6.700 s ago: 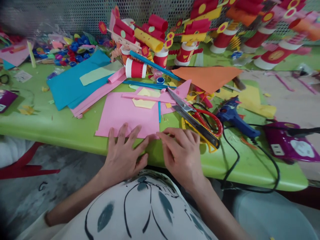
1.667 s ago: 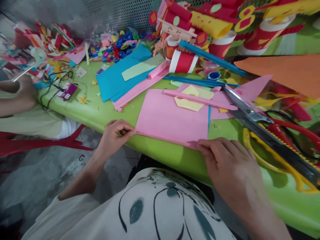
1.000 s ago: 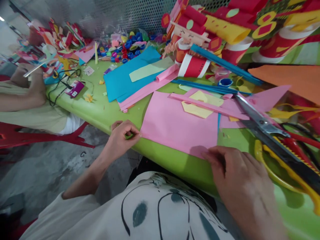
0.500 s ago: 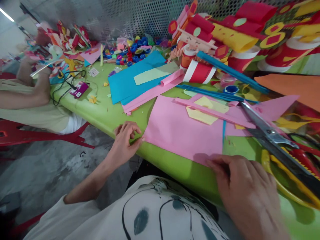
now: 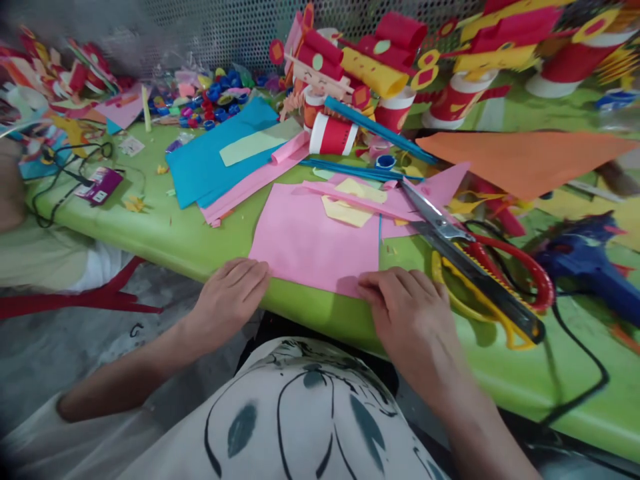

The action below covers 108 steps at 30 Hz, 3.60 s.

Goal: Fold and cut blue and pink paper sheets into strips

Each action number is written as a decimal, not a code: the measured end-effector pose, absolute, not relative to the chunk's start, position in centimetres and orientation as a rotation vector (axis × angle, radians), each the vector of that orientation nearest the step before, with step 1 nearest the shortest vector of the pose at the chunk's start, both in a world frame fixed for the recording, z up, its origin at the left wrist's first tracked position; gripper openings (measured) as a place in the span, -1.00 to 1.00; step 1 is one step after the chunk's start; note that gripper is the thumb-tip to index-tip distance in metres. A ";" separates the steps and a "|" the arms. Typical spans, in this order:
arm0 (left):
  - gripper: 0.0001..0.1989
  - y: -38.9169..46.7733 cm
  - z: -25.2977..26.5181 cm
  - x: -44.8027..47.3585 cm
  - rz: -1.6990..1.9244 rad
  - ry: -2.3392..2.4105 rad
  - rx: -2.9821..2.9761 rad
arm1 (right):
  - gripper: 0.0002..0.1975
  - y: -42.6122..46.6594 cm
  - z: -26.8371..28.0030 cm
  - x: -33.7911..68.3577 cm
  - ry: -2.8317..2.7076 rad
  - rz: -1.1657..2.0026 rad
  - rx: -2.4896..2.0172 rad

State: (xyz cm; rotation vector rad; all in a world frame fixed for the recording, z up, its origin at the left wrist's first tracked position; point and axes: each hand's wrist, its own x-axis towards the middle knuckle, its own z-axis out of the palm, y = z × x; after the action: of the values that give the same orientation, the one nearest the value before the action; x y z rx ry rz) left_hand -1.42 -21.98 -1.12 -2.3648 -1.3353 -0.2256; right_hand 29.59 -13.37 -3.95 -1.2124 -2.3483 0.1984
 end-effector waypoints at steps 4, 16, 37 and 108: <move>-0.60 -22.4 -0.7 -0.3 -0.017 -1.519 -2.386 | -0.78 -13.3 -4.0 29.6 -2.353 0.235 -1.145; -0.37 -23.2 -0.2 2.0 0.136 -1.785 -2.419 | -0.74 -13.4 -4.6 29.7 -2.262 0.202 -1.084; -0.34 -22.5 1.4 3.1 0.083 -1.974 -2.439 | -0.79 -13.5 -4.5 30.2 -2.286 0.262 -0.988; 0.13 -24.2 -2.8 -1.5 0.059 -2.026 -1.994 | -0.43 -18.0 -6.2 30.0 -2.339 -0.378 -1.008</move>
State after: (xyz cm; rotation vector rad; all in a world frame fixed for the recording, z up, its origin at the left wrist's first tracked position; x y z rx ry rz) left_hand -1.52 -24.24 -2.82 -1.9939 -2.0265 0.0586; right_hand 29.98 -18.02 -6.21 -1.0076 -2.3385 -0.3775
